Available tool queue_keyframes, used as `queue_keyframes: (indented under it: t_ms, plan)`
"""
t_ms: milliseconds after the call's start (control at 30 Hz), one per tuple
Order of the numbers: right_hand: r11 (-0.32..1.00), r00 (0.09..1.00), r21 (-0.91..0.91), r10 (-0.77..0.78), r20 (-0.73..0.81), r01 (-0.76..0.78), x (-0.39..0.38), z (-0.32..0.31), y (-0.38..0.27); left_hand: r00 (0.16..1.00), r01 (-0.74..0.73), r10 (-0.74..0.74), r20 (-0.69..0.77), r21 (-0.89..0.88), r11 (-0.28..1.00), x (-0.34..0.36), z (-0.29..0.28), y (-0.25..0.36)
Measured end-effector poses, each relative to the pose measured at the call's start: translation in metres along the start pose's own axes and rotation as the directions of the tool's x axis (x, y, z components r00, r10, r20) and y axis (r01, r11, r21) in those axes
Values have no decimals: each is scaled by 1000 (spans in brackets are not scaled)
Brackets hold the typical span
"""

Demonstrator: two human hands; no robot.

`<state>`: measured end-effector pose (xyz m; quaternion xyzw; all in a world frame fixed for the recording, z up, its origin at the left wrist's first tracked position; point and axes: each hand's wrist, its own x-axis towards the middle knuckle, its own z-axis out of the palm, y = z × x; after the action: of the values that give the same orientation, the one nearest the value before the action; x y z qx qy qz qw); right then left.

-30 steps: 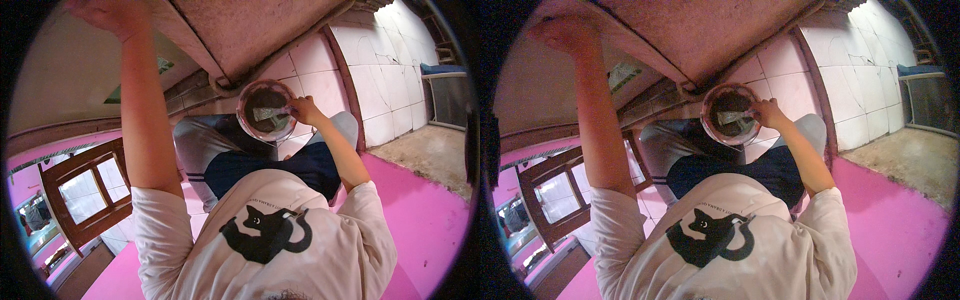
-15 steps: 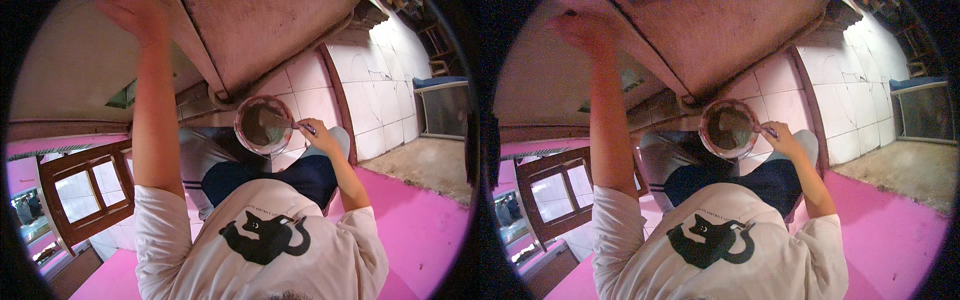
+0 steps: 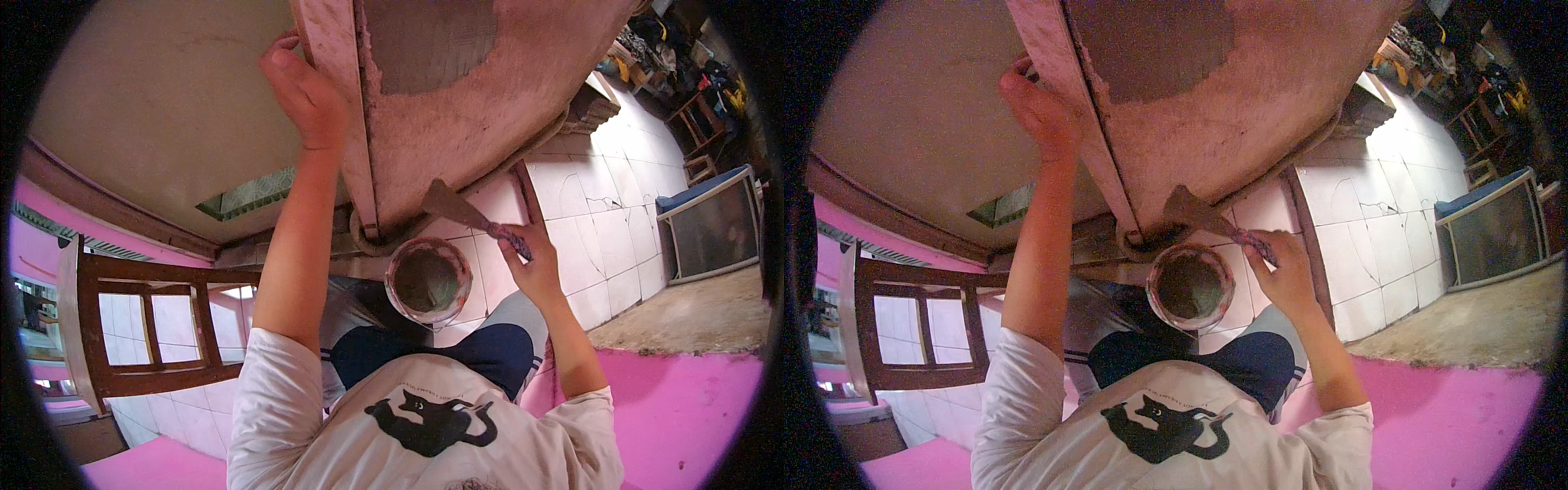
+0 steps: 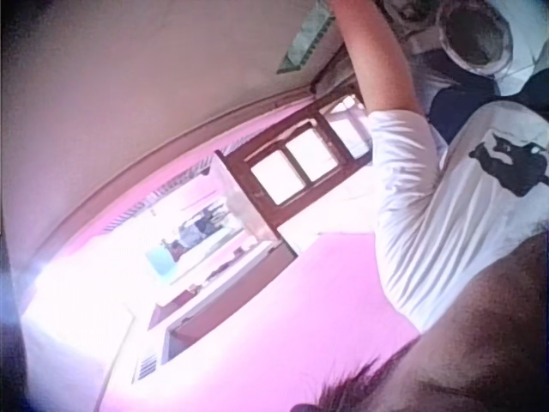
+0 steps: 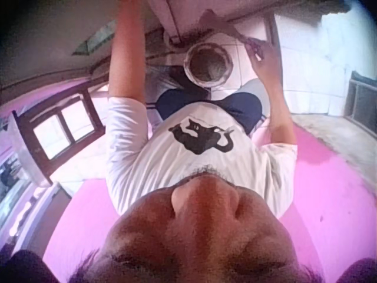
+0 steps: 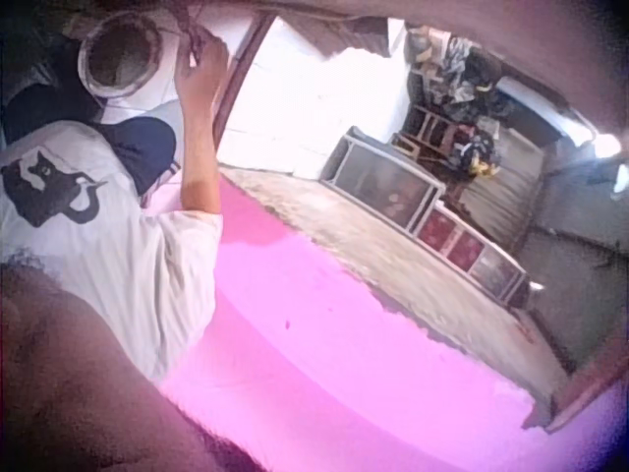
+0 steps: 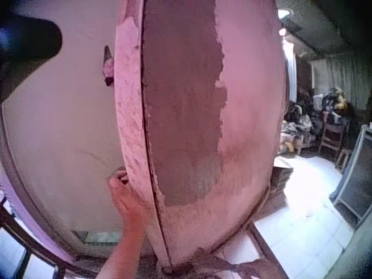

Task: The person applies a gray mortar mixture to a damaged wall section using a trowel, periodically scooping more material from a small bucket.

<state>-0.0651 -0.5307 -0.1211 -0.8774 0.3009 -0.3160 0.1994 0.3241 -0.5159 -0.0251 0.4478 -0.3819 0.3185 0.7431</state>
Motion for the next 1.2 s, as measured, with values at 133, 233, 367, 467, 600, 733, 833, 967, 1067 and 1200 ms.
queue_keyframes:
  t_ms: [133, 233, 367, 467, 600, 733, 833, 967, 1067, 1200]
  plan:
    - [996, 992, -15, -86, -88, 85, 42, -21, -40, 999, 21, -23, 34, 61, 998, 1, -2, 14]
    - [993, 992, -81, -91, -82, 84, 67, -35, -74, 1000, 17, -17, 2, -12, 1000, 0, -1, 4]
    - [986, 987, -116, -133, -85, 123, 87, -45, -90, 1000, 31, -31, -1, 10, 999, 0, -1, 8]
    - [970, 982, -188, -169, -84, 151, 93, -51, -101, 1000, 11, -11, -9, 42, 999, 0, -1, -1]
    - [967, 986, -203, -165, -40, 153, 101, -54, -111, 1000, -17, 18, -20, 48, 999, 0, 1, 0]
    - [936, 991, -327, -125, 48, 133, 118, -62, -126, 999, -32, 32, -12, 53, 998, 2, 1, 5]
    - [933, 992, -342, -88, 94, 115, 140, -71, -138, 998, 66, -66, -7, 20, 998, -1, 2, 10]
    - [877, 955, -393, -202, 218, 275, 186, -86, -150, 995, 97, -97, 3, 13, 995, 0, -2, 12]
    - [772, 904, -485, -275, 327, 410, 226, -96, -163, 1000, 22, -22, 10, 12, 1000, 1, 3, 9]
    - [686, 905, -615, -158, 395, 389, 264, -100, -215, 1000, 2, -2, 12, 62, 998, 1, 5, 7]
